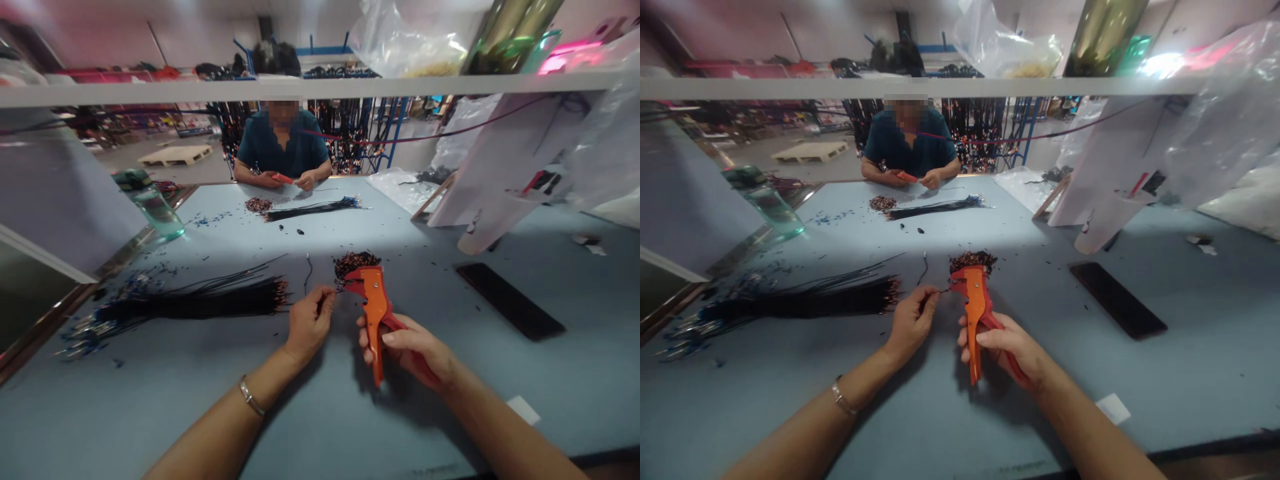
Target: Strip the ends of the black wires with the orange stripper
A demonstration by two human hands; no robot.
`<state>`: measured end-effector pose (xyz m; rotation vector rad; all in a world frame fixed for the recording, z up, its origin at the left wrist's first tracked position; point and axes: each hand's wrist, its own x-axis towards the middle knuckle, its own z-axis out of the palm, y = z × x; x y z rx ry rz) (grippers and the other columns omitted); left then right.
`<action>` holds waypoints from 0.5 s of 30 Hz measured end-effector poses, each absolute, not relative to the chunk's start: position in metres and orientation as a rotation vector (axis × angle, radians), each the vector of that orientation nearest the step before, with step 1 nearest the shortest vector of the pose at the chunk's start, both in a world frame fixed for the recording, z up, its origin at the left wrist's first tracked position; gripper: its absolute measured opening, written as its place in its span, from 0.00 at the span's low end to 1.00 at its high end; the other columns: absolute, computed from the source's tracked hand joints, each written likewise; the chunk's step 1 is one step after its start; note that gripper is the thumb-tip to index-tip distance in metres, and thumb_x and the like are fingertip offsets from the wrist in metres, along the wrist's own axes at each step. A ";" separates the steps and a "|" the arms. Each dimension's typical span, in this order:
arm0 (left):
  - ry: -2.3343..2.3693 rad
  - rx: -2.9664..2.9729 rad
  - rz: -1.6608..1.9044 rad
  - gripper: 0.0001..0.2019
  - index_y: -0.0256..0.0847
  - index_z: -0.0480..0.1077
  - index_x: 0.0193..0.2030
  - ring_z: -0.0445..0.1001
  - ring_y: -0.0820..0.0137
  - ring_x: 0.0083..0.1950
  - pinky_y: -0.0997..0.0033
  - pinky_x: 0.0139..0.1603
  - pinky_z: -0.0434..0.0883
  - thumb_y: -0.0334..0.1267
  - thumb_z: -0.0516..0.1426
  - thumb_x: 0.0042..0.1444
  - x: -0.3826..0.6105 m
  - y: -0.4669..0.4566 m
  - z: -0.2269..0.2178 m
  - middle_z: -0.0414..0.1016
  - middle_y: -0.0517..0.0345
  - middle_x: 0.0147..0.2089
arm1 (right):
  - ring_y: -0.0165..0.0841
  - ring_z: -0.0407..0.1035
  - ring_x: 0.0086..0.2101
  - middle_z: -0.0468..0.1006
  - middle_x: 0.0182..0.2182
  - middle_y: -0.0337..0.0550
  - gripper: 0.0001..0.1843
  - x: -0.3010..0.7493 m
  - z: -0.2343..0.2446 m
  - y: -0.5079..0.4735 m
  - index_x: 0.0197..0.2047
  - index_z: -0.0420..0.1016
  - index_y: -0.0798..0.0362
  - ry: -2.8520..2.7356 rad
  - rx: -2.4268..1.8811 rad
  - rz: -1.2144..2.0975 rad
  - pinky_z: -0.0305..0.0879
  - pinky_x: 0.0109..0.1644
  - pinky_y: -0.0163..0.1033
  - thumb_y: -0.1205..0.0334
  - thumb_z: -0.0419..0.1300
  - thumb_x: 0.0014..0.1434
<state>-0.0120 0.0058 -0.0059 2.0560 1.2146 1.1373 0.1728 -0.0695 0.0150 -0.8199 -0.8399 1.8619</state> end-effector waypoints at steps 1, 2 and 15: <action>1.210 2.052 1.147 0.09 0.38 0.69 0.35 0.66 0.76 0.26 0.79 0.29 0.61 0.37 0.49 0.61 -0.012 0.006 -0.005 0.70 0.62 0.26 | 0.35 0.74 0.31 0.77 0.34 0.47 0.18 0.172 0.015 -0.070 0.44 0.72 0.58 -0.850 -0.825 1.874 0.70 0.35 0.40 0.63 0.63 0.48; 1.206 2.049 1.155 0.09 0.38 0.69 0.35 0.65 0.76 0.26 0.79 0.29 0.61 0.37 0.49 0.61 -0.011 0.006 -0.005 0.69 0.62 0.26 | 0.35 0.74 0.31 0.77 0.34 0.47 0.18 0.172 0.015 -0.070 0.44 0.72 0.58 -0.858 -0.832 1.885 0.70 0.35 0.40 0.63 0.63 0.48; 1.212 1.989 1.186 0.09 0.39 0.68 0.34 0.64 0.75 0.27 0.77 0.30 0.62 0.38 0.50 0.60 -0.012 0.008 -0.005 0.68 0.62 0.26 | 0.35 0.70 0.32 0.74 0.35 0.46 0.22 0.175 0.018 -0.073 0.46 0.69 0.56 -1.218 -1.070 1.682 0.67 0.31 0.38 0.54 0.64 0.50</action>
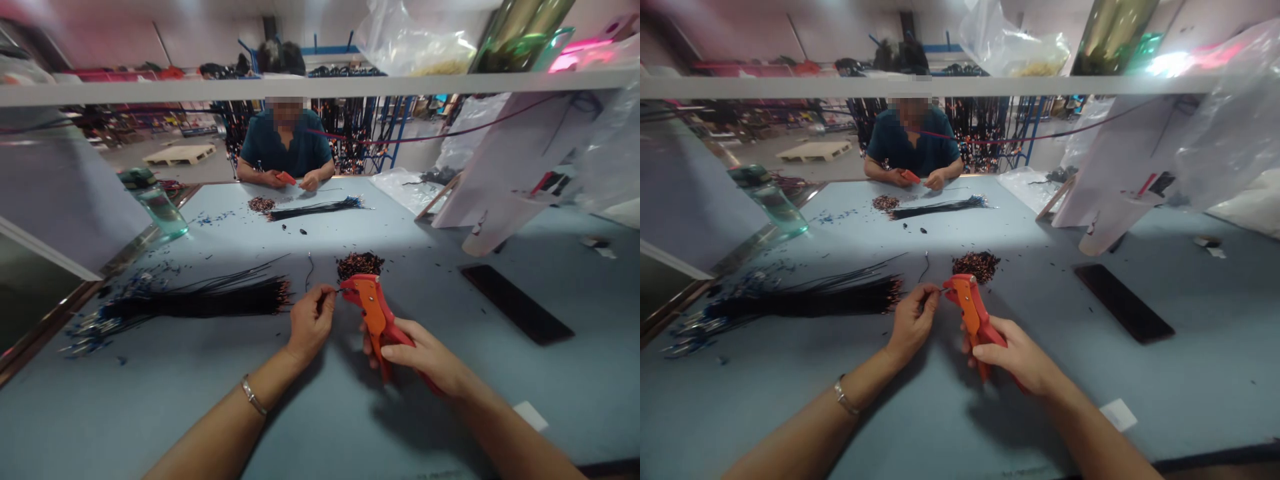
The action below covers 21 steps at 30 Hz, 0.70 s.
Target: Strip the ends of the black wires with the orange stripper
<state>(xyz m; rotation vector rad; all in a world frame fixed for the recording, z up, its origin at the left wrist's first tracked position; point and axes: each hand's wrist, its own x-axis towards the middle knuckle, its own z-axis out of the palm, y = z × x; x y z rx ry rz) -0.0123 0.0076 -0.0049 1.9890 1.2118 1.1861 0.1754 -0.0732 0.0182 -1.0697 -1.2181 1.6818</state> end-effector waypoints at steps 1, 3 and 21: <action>1.227 1.993 1.191 0.09 0.39 0.68 0.34 0.65 0.74 0.28 0.77 0.31 0.62 0.37 0.50 0.60 -0.012 0.008 -0.005 0.68 0.61 0.26 | 0.35 0.69 0.32 0.74 0.34 0.45 0.22 0.176 0.020 -0.074 0.46 0.69 0.56 -1.286 -1.119 1.602 0.66 0.32 0.38 0.53 0.63 0.51; 1.233 2.010 1.196 0.08 0.39 0.68 0.33 0.66 0.73 0.29 0.76 0.32 0.62 0.37 0.50 0.59 -0.012 0.009 -0.005 0.69 0.61 0.27 | 0.35 0.68 0.32 0.74 0.34 0.44 0.19 0.177 0.023 -0.074 0.44 0.70 0.55 -1.425 -1.220 1.402 0.64 0.35 0.39 0.53 0.62 0.53; 1.107 1.917 1.249 0.09 0.38 0.69 0.34 0.67 0.74 0.29 0.77 0.31 0.65 0.37 0.50 0.60 -0.010 0.009 -0.001 0.71 0.60 0.27 | 0.35 0.74 0.30 0.78 0.33 0.47 0.17 0.175 0.016 -0.072 0.43 0.73 0.57 -0.859 -0.901 1.922 0.70 0.35 0.41 0.60 0.62 0.49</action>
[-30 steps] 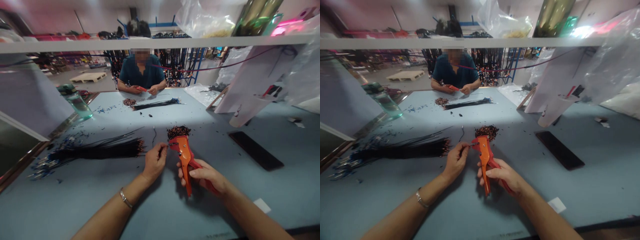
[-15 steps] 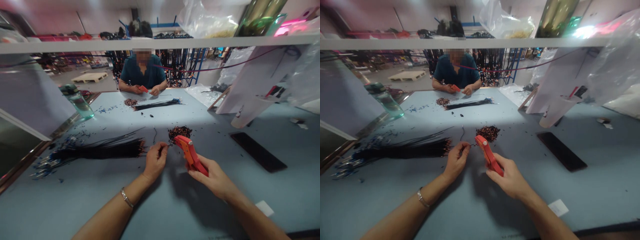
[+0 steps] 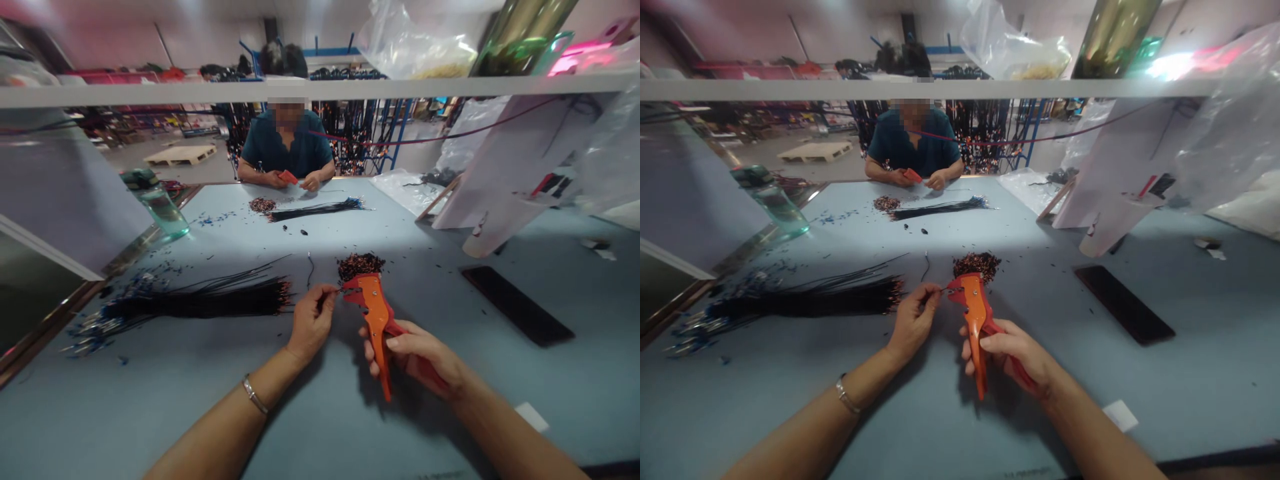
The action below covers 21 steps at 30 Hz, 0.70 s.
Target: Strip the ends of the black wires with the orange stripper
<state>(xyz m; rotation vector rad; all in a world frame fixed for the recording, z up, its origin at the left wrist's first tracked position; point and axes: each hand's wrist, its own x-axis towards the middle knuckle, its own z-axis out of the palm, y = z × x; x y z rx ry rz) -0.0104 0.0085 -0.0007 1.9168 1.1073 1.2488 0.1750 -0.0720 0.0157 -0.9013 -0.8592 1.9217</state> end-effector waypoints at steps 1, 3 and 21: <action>1.095 1.918 1.259 0.09 0.38 0.70 0.34 0.69 0.73 0.30 0.77 0.33 0.65 0.36 0.50 0.60 -0.010 0.009 -0.001 0.72 0.60 0.29 | 0.35 0.74 0.30 0.78 0.33 0.47 0.17 0.175 0.015 -0.072 0.43 0.73 0.57 -0.852 -0.894 1.927 0.70 0.35 0.41 0.61 0.62 0.49; 1.076 1.925 1.269 0.08 0.38 0.71 0.35 0.70 0.72 0.33 0.76 0.35 0.66 0.36 0.51 0.60 -0.010 0.010 -0.003 0.74 0.58 0.31 | 0.35 0.75 0.30 0.78 0.33 0.47 0.17 0.175 0.014 -0.071 0.43 0.73 0.57 -0.854 -0.889 1.930 0.70 0.35 0.40 0.61 0.62 0.49; 1.031 1.891 1.175 0.09 0.37 0.70 0.34 0.68 0.73 0.32 0.76 0.35 0.64 0.37 0.52 0.59 -0.011 0.010 -0.005 0.71 0.59 0.30 | 0.34 0.73 0.29 0.76 0.31 0.45 0.20 0.174 0.015 -0.071 0.42 0.72 0.57 -0.895 -1.013 1.900 0.69 0.32 0.38 0.57 0.66 0.46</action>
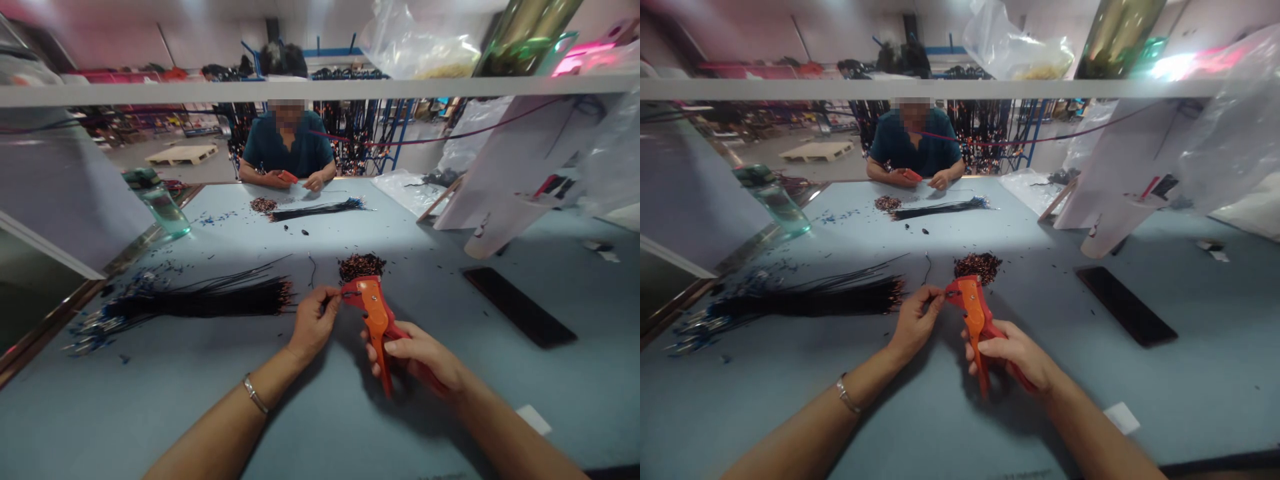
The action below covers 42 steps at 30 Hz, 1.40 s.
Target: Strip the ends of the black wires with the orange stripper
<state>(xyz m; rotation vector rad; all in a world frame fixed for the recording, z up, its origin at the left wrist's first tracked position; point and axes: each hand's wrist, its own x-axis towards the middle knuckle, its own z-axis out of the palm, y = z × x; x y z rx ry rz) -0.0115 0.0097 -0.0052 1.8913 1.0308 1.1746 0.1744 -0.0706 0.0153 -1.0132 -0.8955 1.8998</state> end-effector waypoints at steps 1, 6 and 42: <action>1.028 1.893 1.175 0.09 0.37 0.70 0.33 0.68 0.73 0.32 0.76 0.35 0.63 0.38 0.52 0.59 -0.012 0.009 -0.005 0.71 0.59 0.30 | 0.34 0.73 0.29 0.76 0.31 0.44 0.20 0.174 0.015 -0.070 0.41 0.72 0.57 -0.897 -1.021 1.891 0.68 0.32 0.38 0.57 0.66 0.47; 1.004 1.910 1.203 0.09 0.37 0.70 0.33 0.68 0.73 0.32 0.77 0.34 0.63 0.38 0.52 0.59 -0.012 0.009 -0.005 0.71 0.59 0.30 | 0.32 0.71 0.28 0.74 0.29 0.43 0.19 0.174 0.013 -0.070 0.40 0.71 0.57 -0.948 -1.048 1.851 0.68 0.32 0.37 0.54 0.66 0.49; 1.067 1.944 1.198 0.10 0.36 0.70 0.29 0.61 0.77 0.24 0.79 0.26 0.59 0.38 0.52 0.57 -0.016 0.004 -0.003 0.66 0.63 0.22 | 0.24 0.59 0.12 0.66 0.14 0.34 0.21 0.169 -0.001 -0.071 0.22 0.63 0.55 -1.168 -1.187 1.640 0.55 0.12 0.29 0.47 0.63 0.51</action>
